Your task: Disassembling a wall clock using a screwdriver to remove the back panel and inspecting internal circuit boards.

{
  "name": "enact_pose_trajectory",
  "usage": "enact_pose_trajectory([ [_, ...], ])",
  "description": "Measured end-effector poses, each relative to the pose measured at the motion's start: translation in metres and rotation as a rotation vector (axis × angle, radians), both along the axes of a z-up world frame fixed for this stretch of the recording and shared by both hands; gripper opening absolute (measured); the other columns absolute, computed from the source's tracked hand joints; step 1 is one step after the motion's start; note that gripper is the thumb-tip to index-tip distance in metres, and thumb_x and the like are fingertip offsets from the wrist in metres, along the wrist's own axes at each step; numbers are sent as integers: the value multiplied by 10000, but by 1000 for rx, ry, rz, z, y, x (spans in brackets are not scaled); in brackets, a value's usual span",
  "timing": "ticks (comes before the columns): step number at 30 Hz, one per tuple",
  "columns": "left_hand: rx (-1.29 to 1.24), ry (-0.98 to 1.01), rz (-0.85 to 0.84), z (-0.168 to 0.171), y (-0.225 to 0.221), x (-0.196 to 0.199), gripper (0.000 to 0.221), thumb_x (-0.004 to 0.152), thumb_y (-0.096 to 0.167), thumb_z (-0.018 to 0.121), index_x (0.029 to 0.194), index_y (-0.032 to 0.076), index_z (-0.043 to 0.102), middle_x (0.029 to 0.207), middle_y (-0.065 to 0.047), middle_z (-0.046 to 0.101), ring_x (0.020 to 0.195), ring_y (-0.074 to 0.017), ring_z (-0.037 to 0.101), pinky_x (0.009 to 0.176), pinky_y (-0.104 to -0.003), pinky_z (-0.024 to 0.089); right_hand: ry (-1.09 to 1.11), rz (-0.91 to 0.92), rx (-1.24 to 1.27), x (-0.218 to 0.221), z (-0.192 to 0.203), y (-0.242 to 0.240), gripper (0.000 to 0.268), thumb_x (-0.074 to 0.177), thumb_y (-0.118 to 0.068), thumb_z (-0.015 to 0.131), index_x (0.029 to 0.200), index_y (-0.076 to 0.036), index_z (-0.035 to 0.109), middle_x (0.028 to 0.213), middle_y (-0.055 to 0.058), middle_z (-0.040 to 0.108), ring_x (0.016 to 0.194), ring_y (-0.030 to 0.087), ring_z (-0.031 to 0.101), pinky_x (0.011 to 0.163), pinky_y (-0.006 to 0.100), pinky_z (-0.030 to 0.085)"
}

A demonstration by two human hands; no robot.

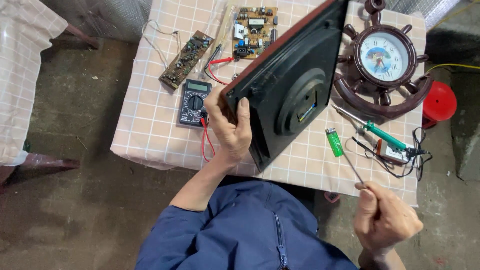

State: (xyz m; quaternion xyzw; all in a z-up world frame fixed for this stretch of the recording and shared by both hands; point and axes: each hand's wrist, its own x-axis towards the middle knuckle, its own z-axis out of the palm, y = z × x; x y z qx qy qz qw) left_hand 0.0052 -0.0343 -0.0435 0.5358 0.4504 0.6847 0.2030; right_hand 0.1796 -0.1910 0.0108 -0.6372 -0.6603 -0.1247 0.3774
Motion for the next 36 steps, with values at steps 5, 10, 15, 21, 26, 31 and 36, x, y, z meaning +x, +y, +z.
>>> enact_pose_trajectory([
  [5,-12,-153,-188,13,12,-13,265,891,110,478,1121,59,357,1010,-84,412,934,-167,464,878,-276,397,298,-92,17,19,-28,8,326,970,-133,448,866,120,624,717,169,581,468,149,393,469,258,251],
  [10,-78,-235,-201,16,15,-18,249,892,144,465,1098,72,345,954,-73,428,856,-139,459,817,-259,404,770,-55,-71,26,-56,39,280,982,-223,405,856,-3,523,669,36,444,525,81,313,483,218,221],
  [15,-85,-365,-197,6,27,-21,252,887,129,467,1103,84,346,965,-57,438,875,-120,437,827,-252,374,1114,76,-100,31,-84,75,226,943,-218,430,798,-50,474,570,-39,320,490,28,243,457,174,184],
  [21,-36,-269,-153,14,30,-22,215,908,132,486,1083,106,364,905,-4,398,857,-74,398,808,-265,346,1216,-31,-36,45,-127,107,254,973,-237,373,791,-88,467,538,-81,274,490,-11,268,466,119,222],
  [26,-43,-323,-167,8,33,-19,236,899,136,504,1091,125,367,911,13,420,857,-55,406,802,-233,369,881,-50,93,61,-138,138,245,985,-257,373,853,-74,467,771,58,457,723,121,417,689,239,343],
  [31,-37,-299,-148,5,32,-17,251,891,125,514,1098,125,371,939,3,411,860,-54,403,807,-221,378,881,70,41,45,-112,175,246,974,-270,373,900,-48,447,937,113,557,867,172,481,786,316,369],
  [36,-47,-304,-149,-2,32,-20,262,892,106,504,1109,121,358,954,-2,389,858,-66,397,806,-222,382,967,61,-72,79,-173,214,308,963,-384,370,828,-118,444,789,29,583,679,111,556,589,213,439],
])
